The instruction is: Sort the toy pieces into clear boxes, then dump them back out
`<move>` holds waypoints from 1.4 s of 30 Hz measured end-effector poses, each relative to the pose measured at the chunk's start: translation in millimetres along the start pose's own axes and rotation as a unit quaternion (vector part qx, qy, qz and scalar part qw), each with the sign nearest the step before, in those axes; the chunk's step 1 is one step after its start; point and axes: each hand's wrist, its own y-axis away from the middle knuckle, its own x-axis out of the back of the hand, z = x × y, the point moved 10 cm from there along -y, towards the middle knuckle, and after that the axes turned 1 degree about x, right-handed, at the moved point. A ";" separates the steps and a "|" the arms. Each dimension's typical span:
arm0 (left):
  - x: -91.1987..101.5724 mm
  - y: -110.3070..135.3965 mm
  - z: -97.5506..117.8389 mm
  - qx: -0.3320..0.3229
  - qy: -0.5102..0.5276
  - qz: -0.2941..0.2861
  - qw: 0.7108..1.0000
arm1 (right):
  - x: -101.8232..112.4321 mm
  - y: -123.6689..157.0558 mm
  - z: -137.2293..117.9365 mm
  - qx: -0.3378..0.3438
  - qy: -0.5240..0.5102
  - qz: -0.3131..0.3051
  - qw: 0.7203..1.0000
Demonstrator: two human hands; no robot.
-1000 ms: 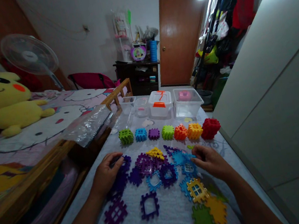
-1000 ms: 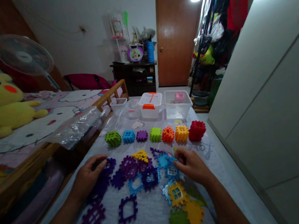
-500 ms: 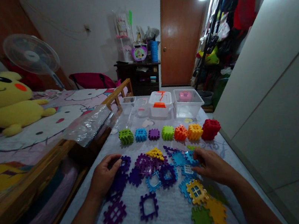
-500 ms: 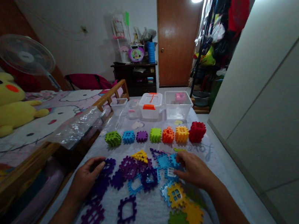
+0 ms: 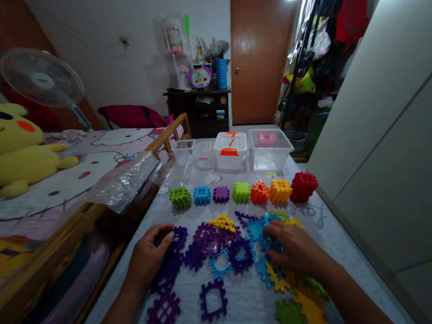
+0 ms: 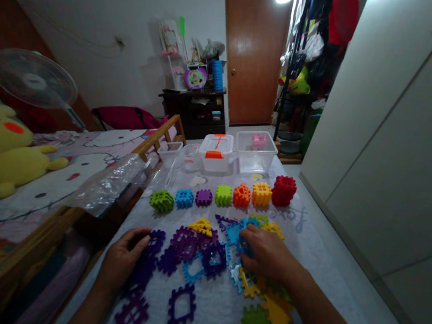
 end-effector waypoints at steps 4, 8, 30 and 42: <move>0.8 -0.3 2.7 -0.004 -0.004 0.002 1.000 | 19.3 0.6 10.2 0.001 -0.099 0.078 0.992; 0.8 -0.6 5.0 -0.004 -0.007 -0.001 1.000 | 33.6 4.9 56.4 -0.104 -0.268 0.192 0.938; -3.0 -2.2 3.2 -0.010 -0.003 -0.011 1.000 | 13.7 -3.0 59.5 -0.016 0.001 0.147 0.989; -4.8 -1.8 3.1 -0.026 -0.001 -0.009 1.000 | 15.6 -11.8 60.3 -0.029 -0.002 0.129 0.991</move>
